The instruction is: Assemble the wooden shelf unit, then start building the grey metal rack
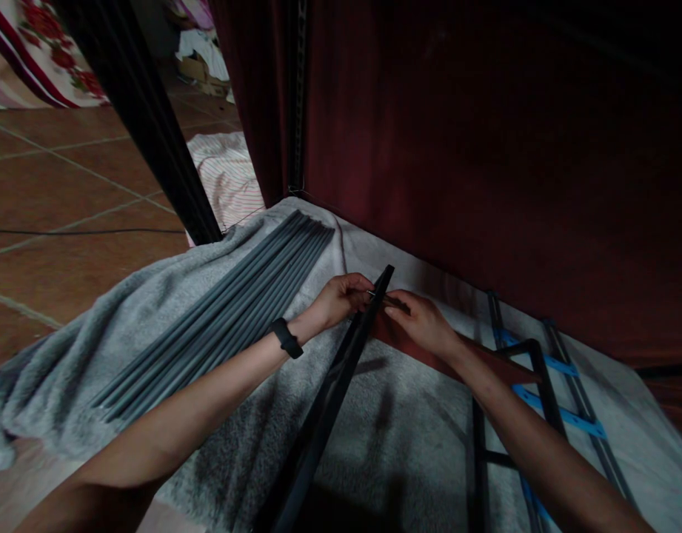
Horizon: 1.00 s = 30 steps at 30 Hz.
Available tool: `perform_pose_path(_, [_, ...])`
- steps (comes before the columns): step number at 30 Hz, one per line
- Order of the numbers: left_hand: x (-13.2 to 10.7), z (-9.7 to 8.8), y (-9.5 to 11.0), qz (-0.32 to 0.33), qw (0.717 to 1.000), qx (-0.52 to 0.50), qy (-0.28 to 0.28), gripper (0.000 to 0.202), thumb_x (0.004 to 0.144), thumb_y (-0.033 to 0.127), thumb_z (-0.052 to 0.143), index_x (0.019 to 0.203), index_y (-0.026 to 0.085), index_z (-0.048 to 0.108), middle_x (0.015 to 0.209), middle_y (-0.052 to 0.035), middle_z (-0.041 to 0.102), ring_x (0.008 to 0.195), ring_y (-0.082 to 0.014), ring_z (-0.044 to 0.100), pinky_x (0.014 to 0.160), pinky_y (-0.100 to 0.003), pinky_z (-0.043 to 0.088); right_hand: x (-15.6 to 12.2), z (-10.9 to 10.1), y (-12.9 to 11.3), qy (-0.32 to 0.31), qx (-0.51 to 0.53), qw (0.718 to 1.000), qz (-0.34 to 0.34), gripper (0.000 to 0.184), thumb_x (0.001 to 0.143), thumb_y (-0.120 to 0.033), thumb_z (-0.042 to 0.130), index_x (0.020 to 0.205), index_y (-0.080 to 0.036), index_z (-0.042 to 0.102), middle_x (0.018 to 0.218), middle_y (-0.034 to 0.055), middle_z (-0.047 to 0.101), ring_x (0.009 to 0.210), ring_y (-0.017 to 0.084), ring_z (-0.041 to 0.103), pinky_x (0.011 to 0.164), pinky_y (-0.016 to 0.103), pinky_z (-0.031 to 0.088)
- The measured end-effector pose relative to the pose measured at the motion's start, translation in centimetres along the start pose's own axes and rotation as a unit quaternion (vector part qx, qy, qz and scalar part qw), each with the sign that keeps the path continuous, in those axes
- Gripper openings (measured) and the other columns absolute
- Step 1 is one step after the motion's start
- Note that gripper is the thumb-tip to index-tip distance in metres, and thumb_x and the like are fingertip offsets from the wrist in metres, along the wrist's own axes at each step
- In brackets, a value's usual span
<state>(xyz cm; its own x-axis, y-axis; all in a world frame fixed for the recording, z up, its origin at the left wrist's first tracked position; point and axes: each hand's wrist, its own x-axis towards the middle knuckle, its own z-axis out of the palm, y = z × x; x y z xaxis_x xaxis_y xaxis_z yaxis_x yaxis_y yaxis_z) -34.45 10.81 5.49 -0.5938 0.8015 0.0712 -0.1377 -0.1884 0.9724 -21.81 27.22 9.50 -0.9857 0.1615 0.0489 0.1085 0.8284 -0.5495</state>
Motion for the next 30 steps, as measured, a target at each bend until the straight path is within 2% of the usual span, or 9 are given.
perform_pose_path(4, [-0.42,0.18,0.46,-0.002,1.000,0.000,0.015,0.028,0.080,0.032,0.071,0.101,0.014,0.065,0.073,0.0005,0.066,0.062,-0.0103,0.059,0.061,-0.022,0.048,-0.03,0.17,0.38,0.005,-0.002,1.000,-0.006,0.027,0.092,-0.026,0.055,0.117,-0.024,0.065,0.114,0.0048,0.073,0.105,0.022,0.067,0.094,0.037,0.049])
perform_pose_path(7, [-0.24,0.31,0.19,-0.015,0.999,0.012,0.044,0.024,0.082,0.037,0.070,0.086,0.014,0.063,0.068,0.0010,0.062,0.056,-0.0092,0.055,0.055,-0.021,0.044,-0.03,0.33,0.61,0.011,-0.002,1.000,-0.012,0.026,0.092,-0.025,0.056,0.116,-0.024,0.066,0.114,0.0046,0.073,0.104,0.022,0.067,0.093,0.037,0.050])
perform_pose_path(10, [0.12,0.38,-0.13,-0.009,0.999,0.022,0.046,0.017,0.079,0.029,0.070,0.077,0.014,0.063,0.066,0.0013,0.061,0.054,-0.0075,0.052,0.053,-0.020,0.042,-0.05,0.34,0.57,0.016,-0.006,1.000,-0.016,0.025,0.092,-0.025,0.055,0.114,-0.025,0.066,0.114,0.0044,0.073,0.104,0.022,0.067,0.093,0.037,0.050])
perform_pose_path(13, [0.15,0.31,-0.10,0.001,1.000,0.000,0.028,0.016,0.075,0.024,0.072,0.085,0.014,0.065,0.071,0.0004,0.064,0.058,-0.0083,0.055,0.057,-0.020,0.044,-0.12,0.24,0.35,0.012,-0.009,1.000,-0.010,0.025,0.092,-0.026,0.055,0.115,-0.024,0.065,0.113,0.0047,0.073,0.104,0.023,0.068,0.092,0.037,0.050])
perform_pose_path(17, [-0.18,0.15,0.13,-0.013,0.999,-0.030,0.032,0.031,0.077,0.034,0.075,0.099,0.015,0.064,0.070,0.0003,0.065,0.059,-0.0104,0.058,0.058,-0.022,0.046,-0.17,0.18,0.24,0.009,-0.010,1.000,-0.004,0.026,0.092,-0.026,0.055,0.116,-0.024,0.065,0.114,0.0047,0.073,0.104,0.023,0.068,0.093,0.039,0.050])
perform_pose_path(20, [-0.16,0.19,0.12,-0.023,0.999,-0.019,0.040,0.027,0.080,0.038,0.073,0.085,0.013,0.064,0.067,-0.0005,0.065,0.056,-0.0093,0.056,0.056,-0.022,0.045,-0.16,0.24,0.32,0.012,-0.010,1.000,-0.010,0.025,0.093,-0.025,0.055,0.115,-0.024,0.065,0.115,0.0050,0.073,0.105,0.023,0.068,0.093,0.038,0.050])
perform_pose_path(23, [0.04,0.31,0.11,-0.020,0.999,-0.022,0.041,0.019,0.076,0.028,0.075,0.079,0.013,0.064,0.066,0.0005,0.064,0.056,-0.0081,0.055,0.057,-0.021,0.045,-0.17,0.27,0.32,0.013,-0.015,1.000,-0.011,0.026,0.093,-0.025,0.054,0.116,-0.024,0.065,0.116,0.0050,0.073,0.105,0.023,0.068,0.094,0.038,0.050])
perform_pose_path(26, [0.02,0.36,0.30,-0.016,0.998,-0.040,0.036,0.022,0.072,0.021,0.077,0.090,0.014,0.066,0.074,0.0001,0.067,0.062,-0.0096,0.060,0.061,-0.022,0.047,-0.19,0.22,0.23,0.014,-0.023,1.000,-0.007,0.027,0.092,-0.026,0.055,0.117,-0.025,0.065,0.114,0.0051,0.073,0.104,0.024,0.068,0.094,0.039,0.050])
perform_pose_path(30, [-0.24,0.38,0.36,-0.025,0.998,-0.046,0.043,0.027,0.078,0.029,0.074,0.099,0.014,0.065,0.075,-0.0002,0.067,0.063,-0.0104,0.061,0.062,-0.023,0.047,-0.22,0.18,0.28,0.009,-0.020,1.000,-0.012,0.027,0.093,-0.026,0.053,0.118,-0.025,0.065,0.114,0.0045,0.073,0.104,0.023,0.068,0.093,0.038,0.050])
